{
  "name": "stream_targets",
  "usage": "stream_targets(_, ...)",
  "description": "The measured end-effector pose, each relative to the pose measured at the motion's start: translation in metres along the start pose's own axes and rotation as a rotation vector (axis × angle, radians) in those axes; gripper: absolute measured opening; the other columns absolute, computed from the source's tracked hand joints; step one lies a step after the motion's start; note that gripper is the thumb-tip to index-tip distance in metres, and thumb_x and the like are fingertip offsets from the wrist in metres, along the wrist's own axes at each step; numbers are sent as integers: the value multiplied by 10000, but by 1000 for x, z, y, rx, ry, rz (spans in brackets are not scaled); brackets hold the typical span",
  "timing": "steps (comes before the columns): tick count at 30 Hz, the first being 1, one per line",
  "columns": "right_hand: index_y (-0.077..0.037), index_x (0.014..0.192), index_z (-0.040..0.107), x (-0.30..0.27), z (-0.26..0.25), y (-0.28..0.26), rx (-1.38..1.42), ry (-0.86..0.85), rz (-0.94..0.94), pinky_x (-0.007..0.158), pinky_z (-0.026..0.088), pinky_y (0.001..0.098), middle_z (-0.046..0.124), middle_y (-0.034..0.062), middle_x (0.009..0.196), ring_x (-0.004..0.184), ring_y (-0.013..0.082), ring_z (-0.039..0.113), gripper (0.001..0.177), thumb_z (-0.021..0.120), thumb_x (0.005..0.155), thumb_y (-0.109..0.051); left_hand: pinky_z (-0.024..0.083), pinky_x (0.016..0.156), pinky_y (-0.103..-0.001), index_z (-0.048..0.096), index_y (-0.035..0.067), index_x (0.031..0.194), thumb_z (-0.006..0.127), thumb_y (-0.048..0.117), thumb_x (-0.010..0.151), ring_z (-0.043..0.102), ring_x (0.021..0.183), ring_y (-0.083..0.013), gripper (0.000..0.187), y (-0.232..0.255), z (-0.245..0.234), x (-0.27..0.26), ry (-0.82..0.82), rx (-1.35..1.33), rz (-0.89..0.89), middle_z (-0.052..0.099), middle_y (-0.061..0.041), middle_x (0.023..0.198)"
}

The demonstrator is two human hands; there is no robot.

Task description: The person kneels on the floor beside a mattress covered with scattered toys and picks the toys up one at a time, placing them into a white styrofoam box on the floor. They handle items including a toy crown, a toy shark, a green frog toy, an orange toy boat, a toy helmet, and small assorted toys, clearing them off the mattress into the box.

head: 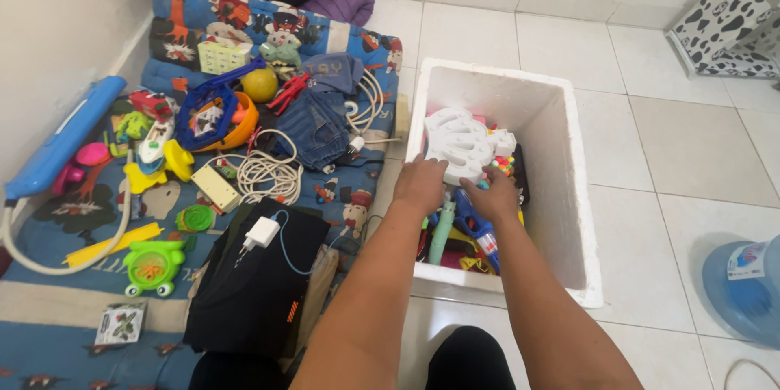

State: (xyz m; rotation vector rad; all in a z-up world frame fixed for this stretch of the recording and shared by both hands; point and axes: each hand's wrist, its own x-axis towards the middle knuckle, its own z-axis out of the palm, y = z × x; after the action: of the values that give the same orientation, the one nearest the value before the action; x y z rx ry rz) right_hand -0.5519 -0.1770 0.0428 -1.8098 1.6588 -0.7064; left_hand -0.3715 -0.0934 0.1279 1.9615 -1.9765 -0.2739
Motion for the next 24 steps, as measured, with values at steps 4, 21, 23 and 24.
stream_targets(4, -28, 1344, 637, -13, 1, -21, 6, -19, -26, 1028, 505, 424, 625, 243, 1369, 1253, 346, 634, 742, 864, 768, -437, 499, 963, -457, 719, 102, 1057, 781, 199, 802, 631, 1116, -320, 280, -2, -19, -12, 46, 2, -19, 732, -97, 1048)
stream_targets(21, -58, 1312, 646, -58, 17, -107, 115, -79, -102, 833, 589, 368, 665, 182, 1342, 1032, 251, 745, 639, 815, 818, -427, 404, 1027, -504, 734, 122, 1070, 713, 225, 829, 690, 1030, -336, 263, -44, -64, -57, 120, -68, -175, 747, -162, 1000)
stream_targets(23, -62, 1291, 662, -66, 26, -121, 122, -68, -127, 840, 584, 363, 692, 167, 1312, 1030, 245, 746, 609, 811, 823, -422, 384, 1070, -514, 746, 125, 1057, 704, 218, 841, 692, 1048, -321, 240, -56, -71, -67, 101, -48, -204, 751, -149, 1025)
stream_targets(24, -63, 1278, 672, -69, 32, -130, 127, -58, -158, 851, 578, 358, 711, 157, 1290, 1026, 242, 749, 591, 809, 826, -418, 403, 1048, -504, 753, 120, 1057, 710, 217, 842, 689, 1059, -326, 240, -63, -76, -73, 114, -28, -204, 747, -159, 1030)
